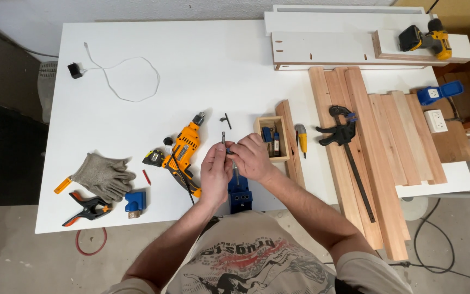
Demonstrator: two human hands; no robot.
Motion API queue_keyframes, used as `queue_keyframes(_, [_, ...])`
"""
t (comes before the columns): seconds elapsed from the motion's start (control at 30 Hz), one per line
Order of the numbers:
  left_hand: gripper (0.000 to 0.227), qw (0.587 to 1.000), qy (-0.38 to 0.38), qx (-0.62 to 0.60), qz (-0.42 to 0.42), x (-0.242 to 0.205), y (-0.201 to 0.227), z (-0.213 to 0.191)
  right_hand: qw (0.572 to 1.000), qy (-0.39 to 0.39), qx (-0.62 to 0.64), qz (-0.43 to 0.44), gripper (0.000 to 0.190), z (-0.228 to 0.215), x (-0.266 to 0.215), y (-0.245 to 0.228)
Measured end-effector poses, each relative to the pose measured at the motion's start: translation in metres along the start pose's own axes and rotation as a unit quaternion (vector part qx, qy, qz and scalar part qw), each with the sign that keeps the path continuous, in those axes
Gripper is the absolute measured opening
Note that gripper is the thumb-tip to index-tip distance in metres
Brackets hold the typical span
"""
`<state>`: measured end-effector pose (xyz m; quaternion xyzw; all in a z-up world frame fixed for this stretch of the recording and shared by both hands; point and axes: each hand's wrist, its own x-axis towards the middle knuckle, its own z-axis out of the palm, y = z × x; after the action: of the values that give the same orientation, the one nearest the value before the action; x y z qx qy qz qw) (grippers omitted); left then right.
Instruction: The person assembles a blue pocket hole jig by inserting a metal drill guide and tightening it with a hex key. They then remove a drill bit from a yellow cordless drill, insert the drill guide into the drill, and tighten it. Finally, they plug in the jig and position a wooden plank into the jig to prepare for drilling.
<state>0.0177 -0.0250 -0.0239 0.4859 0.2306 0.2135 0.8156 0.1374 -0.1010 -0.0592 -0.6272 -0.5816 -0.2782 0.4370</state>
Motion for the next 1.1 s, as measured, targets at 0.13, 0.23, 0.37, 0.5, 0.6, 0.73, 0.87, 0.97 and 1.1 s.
queue_keyframes(0.13, [0.031, 1.0, 0.013, -0.003, -0.007, -0.003, -0.003, 0.001, 1.0, 0.008, 0.008, 0.017, 0.022, -0.004, 0.007, -0.013])
queue_keyframes(0.23, [0.031, 1.0, 0.013, -0.003, -0.008, -0.002, -0.008, -0.002, 0.999, 0.008, 0.005, 0.035, 0.023, -0.004, 0.004, -0.014])
queue_keyframes(0.37, [0.031, 0.998, -0.03, 0.041, -0.037, 0.005, 0.006, -0.007, 0.998, -0.063, 0.015, -0.012, 0.02, -0.014, 0.002, 0.006])
queue_keyframes(0.5, [0.035, 0.981, -0.076, 0.121, -0.129, 0.005, 0.024, -0.006, 0.979, -0.173, 0.004, -0.105, 0.01, -0.047, 0.016, 0.015])
queue_keyframes(0.6, [0.037, 0.973, -0.094, 0.109, -0.183, 0.007, 0.015, -0.013, 0.982, -0.175, 0.053, -0.038, 0.014, -0.066, 0.016, 0.003])
queue_keyframes(0.73, [0.034, 0.969, -0.103, 0.103, -0.201, 0.006, -0.008, -0.024, 0.99, -0.109, -0.02, 0.089, 0.018, -0.089, -0.047, 0.04])
queue_keyframes(0.87, [0.036, 0.968, -0.106, 0.116, -0.196, -0.003, -0.027, -0.03, 0.861, -0.103, -0.192, 0.458, 0.017, -0.116, -0.186, 0.085])
queue_keyframes(0.97, [0.034, 0.972, -0.102, 0.098, -0.187, -0.004, -0.027, -0.018, 0.725, -0.155, -0.194, 0.642, 0.028, -0.139, -0.269, 0.111])
queue_keyframes(1.1, [0.036, 0.975, -0.113, 0.096, -0.166, 0.003, -0.043, -0.005, 0.656, -0.219, -0.191, 0.697, 0.029, -0.151, -0.312, 0.123])
